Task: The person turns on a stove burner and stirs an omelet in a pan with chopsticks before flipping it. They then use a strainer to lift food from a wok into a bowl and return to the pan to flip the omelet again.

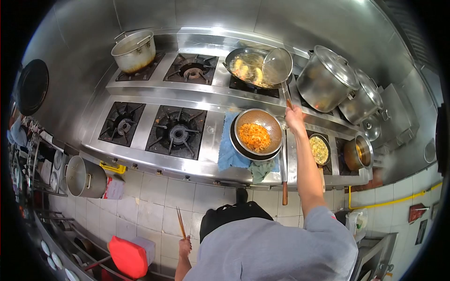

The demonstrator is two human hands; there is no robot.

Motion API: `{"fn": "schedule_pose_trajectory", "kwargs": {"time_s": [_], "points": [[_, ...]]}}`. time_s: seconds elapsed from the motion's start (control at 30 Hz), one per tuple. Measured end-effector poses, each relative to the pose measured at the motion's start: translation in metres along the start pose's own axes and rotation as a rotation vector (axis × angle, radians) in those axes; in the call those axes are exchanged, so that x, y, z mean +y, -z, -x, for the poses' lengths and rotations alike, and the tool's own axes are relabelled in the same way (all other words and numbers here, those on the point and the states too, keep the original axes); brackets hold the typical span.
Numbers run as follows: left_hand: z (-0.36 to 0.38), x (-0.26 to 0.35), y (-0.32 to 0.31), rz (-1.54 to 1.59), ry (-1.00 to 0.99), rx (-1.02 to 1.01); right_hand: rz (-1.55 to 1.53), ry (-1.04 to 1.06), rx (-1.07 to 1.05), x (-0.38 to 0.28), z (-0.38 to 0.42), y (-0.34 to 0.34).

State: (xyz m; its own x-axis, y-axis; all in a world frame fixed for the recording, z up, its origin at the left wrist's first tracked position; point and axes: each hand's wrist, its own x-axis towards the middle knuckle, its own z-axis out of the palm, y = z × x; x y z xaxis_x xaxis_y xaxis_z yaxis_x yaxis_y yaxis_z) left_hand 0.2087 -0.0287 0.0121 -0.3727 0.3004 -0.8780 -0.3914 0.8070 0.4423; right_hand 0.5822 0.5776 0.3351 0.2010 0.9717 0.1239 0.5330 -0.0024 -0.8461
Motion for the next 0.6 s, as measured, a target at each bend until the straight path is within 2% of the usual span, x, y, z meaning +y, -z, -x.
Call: {"fn": "schedule_pose_trajectory", "kwargs": {"time_s": [0.03, 0.13, 0.17, 0.27, 0.37, 0.47, 0.6], "points": [[-0.002, -0.005, 0.000, -0.015, 0.008, -0.005, -0.184, -0.161, -0.073, -0.022, 0.009, 0.000], [-0.004, -0.017, 0.006, -0.060, 0.003, -0.010, -0.394, -0.222, -0.081, -0.035, 0.010, -0.016], [-0.005, -0.019, 0.009, -0.072, -0.003, -0.008, -0.348, -0.226, -0.137, -0.035, 0.006, -0.019], [0.001, -0.020, 0.015, -0.037, 0.034, 0.007, -0.402, -0.226, -0.130, -0.038, 0.001, -0.034], [0.007, -0.023, 0.020, 0.037, 0.018, 0.020, -0.326, -0.155, -0.098, -0.039, -0.003, -0.044], [0.014, -0.027, 0.022, -0.001, 0.048, 0.061, -0.514, -0.159, -0.090, -0.047, -0.006, -0.057], [0.008, -0.049, 0.022, 0.047, 0.075, -0.002, -0.881, -0.210, -0.203, -0.065, -0.015, -0.085]]}}
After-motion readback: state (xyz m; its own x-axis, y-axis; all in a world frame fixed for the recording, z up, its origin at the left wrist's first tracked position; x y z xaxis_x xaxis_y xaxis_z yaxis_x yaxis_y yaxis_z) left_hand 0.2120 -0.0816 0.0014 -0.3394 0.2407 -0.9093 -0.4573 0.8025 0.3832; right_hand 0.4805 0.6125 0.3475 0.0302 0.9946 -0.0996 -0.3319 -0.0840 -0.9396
